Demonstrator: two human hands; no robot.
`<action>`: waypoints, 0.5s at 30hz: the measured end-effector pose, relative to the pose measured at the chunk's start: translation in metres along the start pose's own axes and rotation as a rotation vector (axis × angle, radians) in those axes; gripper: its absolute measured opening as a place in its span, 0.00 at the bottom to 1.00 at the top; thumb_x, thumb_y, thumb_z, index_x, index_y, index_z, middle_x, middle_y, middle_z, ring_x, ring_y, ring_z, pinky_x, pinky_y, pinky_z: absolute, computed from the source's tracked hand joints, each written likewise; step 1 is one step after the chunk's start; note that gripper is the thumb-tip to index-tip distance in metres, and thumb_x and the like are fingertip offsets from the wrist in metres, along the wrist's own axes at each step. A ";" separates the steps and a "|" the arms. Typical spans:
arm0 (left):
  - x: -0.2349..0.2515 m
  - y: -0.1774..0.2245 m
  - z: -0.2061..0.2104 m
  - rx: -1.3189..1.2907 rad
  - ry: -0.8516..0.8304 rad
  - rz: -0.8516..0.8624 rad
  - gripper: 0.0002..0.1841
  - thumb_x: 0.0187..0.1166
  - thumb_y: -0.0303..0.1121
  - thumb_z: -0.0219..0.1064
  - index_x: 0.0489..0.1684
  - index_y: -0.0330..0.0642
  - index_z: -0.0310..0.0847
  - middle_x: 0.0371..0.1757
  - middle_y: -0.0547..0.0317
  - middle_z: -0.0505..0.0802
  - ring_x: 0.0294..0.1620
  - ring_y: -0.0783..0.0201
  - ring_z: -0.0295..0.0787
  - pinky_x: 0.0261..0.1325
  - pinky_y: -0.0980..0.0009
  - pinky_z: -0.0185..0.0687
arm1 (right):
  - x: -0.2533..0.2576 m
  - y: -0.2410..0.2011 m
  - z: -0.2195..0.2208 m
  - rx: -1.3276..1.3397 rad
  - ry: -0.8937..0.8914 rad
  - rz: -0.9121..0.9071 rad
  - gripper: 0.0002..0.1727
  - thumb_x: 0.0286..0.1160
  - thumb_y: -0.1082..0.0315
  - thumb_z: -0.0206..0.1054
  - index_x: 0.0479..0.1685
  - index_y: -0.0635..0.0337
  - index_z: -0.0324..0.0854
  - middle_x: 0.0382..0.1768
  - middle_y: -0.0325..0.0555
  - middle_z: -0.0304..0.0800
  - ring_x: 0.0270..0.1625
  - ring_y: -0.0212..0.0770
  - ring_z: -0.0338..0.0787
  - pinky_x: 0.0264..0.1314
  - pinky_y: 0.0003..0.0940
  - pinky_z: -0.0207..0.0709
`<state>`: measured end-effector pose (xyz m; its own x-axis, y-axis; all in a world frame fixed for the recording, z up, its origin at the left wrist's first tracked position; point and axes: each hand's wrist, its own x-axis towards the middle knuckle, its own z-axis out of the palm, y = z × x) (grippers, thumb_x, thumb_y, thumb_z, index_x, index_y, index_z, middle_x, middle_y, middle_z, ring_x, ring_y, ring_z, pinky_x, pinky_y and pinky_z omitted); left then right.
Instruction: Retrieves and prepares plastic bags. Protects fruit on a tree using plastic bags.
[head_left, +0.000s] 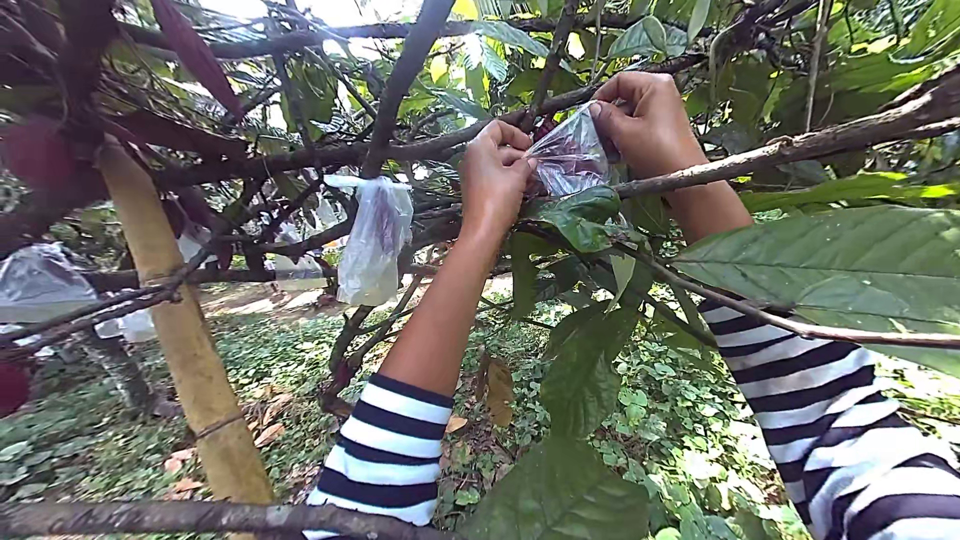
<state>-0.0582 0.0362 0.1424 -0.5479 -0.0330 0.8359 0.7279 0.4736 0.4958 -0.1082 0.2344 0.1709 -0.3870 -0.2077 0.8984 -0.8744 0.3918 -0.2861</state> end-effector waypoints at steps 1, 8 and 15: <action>0.000 0.001 -0.001 0.049 0.002 0.017 0.11 0.75 0.22 0.69 0.53 0.32 0.81 0.40 0.54 0.93 0.37 0.69 0.90 0.48 0.68 0.85 | -0.001 -0.001 0.000 0.042 -0.002 -0.006 0.11 0.87 0.65 0.61 0.52 0.64 0.83 0.31 0.39 0.87 0.26 0.24 0.83 0.38 0.24 0.81; -0.007 0.011 -0.001 0.399 0.082 0.146 0.08 0.80 0.25 0.65 0.51 0.35 0.86 0.42 0.52 0.95 0.42 0.62 0.92 0.53 0.62 0.84 | -0.006 -0.007 0.001 0.246 0.002 -0.116 0.07 0.87 0.69 0.58 0.49 0.63 0.79 0.34 0.33 0.85 0.32 0.19 0.84 0.43 0.19 0.82; -0.005 0.014 -0.004 0.497 0.218 0.299 0.07 0.81 0.27 0.65 0.46 0.35 0.88 0.44 0.49 0.94 0.46 0.59 0.91 0.55 0.62 0.81 | -0.009 -0.012 -0.006 0.280 0.022 -0.186 0.05 0.85 0.69 0.62 0.48 0.60 0.80 0.34 0.31 0.88 0.33 0.23 0.89 0.42 0.24 0.88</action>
<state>-0.0434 0.0395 0.1457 -0.2148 0.0100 0.9766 0.5287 0.8419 0.1077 -0.0921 0.2374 0.1681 -0.2096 -0.2320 0.9498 -0.9771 0.0868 -0.1944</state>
